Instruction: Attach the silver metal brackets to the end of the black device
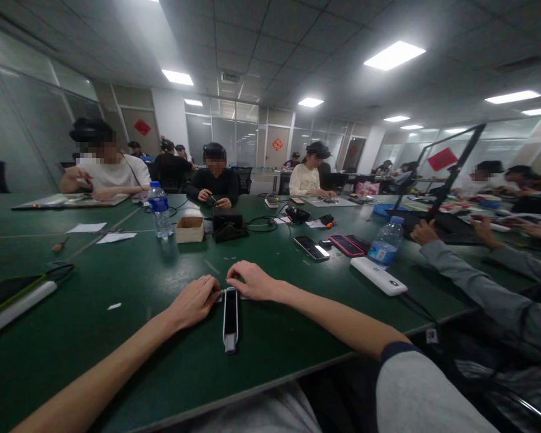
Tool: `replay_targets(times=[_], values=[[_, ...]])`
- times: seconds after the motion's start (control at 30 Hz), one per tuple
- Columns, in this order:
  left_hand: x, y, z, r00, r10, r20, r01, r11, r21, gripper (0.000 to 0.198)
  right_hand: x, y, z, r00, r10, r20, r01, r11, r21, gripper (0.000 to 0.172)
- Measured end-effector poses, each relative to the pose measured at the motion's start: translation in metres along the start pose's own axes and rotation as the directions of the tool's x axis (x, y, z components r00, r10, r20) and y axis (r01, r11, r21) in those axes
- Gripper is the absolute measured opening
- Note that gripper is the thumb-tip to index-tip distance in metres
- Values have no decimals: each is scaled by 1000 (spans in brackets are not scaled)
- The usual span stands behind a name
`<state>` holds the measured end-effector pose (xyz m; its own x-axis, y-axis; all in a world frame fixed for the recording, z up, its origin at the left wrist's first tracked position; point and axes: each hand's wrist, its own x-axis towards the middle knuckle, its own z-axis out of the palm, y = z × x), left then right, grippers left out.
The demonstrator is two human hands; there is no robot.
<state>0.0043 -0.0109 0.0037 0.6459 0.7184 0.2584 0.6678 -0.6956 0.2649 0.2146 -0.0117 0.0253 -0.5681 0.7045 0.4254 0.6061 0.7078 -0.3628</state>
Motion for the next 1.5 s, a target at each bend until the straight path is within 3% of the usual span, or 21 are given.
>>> replay_targets(times=[0.23,0.37,0.53,0.87,1.1,1.23,1.5], values=[[-5,4,-7,987,-51,-153,34,993,-111,17,6,-6,27,996,10,-85,-3,997,83,6],[-6,10,-6,963,-144,-228,93,970,-223,18,2,-10,26,988,57,-145,-33,986,165,7],[-8,13,-5,944,-192,-267,78,919,-387,20,1,-13,19,982,124,-141,-87,966,244,6],[-9,11,-12,967,-182,-178,79,879,-471,24,-4,-5,14,989,114,-93,-95,978,186,12],[-9,-13,-17,985,-159,-62,132,941,-312,23,-17,6,-2,998,45,52,-46,999,6,13],[-9,-16,-15,989,-144,16,143,950,-277,21,-25,13,-5,985,64,157,-72,996,46,18],[-8,-10,-15,984,-174,28,175,939,-295,17,-25,18,-13,970,86,228,-122,981,149,21]])
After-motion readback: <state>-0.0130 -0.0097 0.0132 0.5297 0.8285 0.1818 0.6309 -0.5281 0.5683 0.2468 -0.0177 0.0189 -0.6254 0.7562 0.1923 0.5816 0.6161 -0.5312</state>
